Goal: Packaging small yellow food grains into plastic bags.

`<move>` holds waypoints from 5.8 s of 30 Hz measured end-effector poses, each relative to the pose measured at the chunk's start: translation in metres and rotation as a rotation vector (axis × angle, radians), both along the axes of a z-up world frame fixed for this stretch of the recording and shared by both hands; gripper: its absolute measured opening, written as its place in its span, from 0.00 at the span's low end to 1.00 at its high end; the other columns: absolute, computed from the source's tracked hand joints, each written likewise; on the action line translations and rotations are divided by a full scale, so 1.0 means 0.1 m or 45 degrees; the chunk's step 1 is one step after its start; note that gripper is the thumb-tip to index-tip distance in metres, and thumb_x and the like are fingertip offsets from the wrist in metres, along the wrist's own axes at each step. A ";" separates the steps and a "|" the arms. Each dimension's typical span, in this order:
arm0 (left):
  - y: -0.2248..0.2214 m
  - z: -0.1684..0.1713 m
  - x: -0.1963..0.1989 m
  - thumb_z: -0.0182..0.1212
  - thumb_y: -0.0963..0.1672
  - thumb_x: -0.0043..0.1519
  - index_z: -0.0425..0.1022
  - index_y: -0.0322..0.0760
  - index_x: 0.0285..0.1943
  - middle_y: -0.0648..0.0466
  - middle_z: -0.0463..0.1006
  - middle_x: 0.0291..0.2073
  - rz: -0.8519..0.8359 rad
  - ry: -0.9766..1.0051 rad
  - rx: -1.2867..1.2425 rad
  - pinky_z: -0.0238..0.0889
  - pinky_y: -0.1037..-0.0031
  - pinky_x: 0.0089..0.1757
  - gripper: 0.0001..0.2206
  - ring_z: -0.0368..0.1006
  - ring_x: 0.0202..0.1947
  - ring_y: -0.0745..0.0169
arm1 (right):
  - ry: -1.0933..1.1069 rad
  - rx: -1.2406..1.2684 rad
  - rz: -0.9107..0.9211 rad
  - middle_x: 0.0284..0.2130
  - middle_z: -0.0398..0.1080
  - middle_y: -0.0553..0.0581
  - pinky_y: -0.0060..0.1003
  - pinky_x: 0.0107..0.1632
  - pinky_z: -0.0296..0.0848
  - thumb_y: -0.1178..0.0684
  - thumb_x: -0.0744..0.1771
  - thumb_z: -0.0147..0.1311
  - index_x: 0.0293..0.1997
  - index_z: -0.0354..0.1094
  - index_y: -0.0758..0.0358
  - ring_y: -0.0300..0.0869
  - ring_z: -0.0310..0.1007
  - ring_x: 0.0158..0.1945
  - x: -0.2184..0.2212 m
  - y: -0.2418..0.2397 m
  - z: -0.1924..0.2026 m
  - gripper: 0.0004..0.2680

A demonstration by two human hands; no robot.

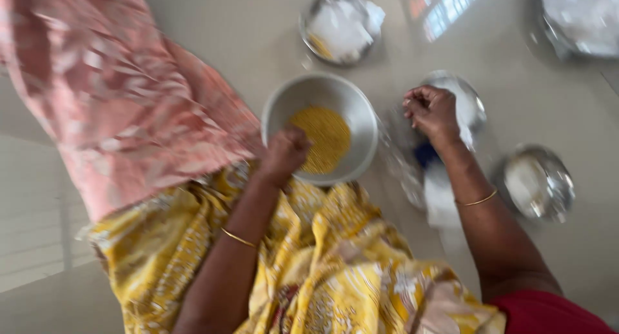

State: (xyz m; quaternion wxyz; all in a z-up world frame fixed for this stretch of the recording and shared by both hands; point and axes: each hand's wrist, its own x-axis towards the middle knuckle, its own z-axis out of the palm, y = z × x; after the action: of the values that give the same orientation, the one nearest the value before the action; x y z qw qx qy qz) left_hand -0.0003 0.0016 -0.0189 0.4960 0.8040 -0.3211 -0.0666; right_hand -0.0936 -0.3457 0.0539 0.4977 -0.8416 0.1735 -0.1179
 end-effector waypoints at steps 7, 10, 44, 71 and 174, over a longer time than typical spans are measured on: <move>0.06 0.17 -0.17 0.66 0.43 0.58 0.77 0.30 0.35 0.41 0.76 0.39 -0.126 -0.298 0.195 0.68 0.51 0.44 0.07 0.74 0.43 0.35 | 0.756 -0.326 0.028 0.28 0.79 0.57 0.35 0.33 0.75 0.57 0.64 0.62 0.40 0.79 0.68 0.39 0.75 0.29 -1.37 -0.65 0.09 0.06; 0.08 0.28 -0.27 0.66 0.44 0.59 0.78 0.30 0.37 0.41 0.76 0.41 -0.156 -0.293 0.320 0.69 0.52 0.45 0.09 0.75 0.43 0.36 | 0.888 -0.752 0.201 0.34 0.80 0.62 0.42 0.44 0.78 0.50 0.62 0.67 0.44 0.80 0.65 0.50 0.81 0.37 -1.66 -0.91 -0.21 0.12; 0.04 0.24 -0.39 0.70 0.44 0.61 0.82 0.29 0.37 0.52 0.80 0.28 -0.019 0.117 -0.396 0.68 0.75 0.32 0.09 0.73 0.28 0.70 | 0.160 0.470 0.090 0.24 0.74 0.54 0.31 0.26 0.69 0.58 0.65 0.61 0.34 0.74 0.69 0.36 0.70 0.23 -0.86 -0.04 0.36 0.04; 0.00 0.26 -0.28 0.63 0.43 0.63 0.72 0.23 0.54 0.41 0.77 0.41 0.561 0.484 -0.493 0.76 0.65 0.40 0.16 0.76 0.39 0.53 | 0.235 0.278 0.311 0.23 0.76 0.55 0.32 0.27 0.68 0.57 0.66 0.63 0.32 0.77 0.68 0.35 0.69 0.23 0.13 1.48 -0.16 0.05; 0.22 0.41 -0.07 0.64 0.39 0.61 0.74 0.29 0.56 0.42 0.79 0.48 0.312 -0.051 -0.035 0.76 0.63 0.43 0.14 0.80 0.38 0.51 | 0.101 -0.021 0.037 0.29 0.79 0.57 0.30 0.19 0.66 0.58 0.69 0.53 0.42 0.73 0.73 0.32 0.68 0.19 1.66 0.66 0.41 0.06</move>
State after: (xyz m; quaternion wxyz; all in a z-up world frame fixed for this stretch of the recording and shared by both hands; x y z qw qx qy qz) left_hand -0.0077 0.0234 0.0216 0.5050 0.8314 -0.2313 0.0152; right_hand 0.0719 -0.2801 0.0952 0.4850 -0.8521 0.1800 -0.0787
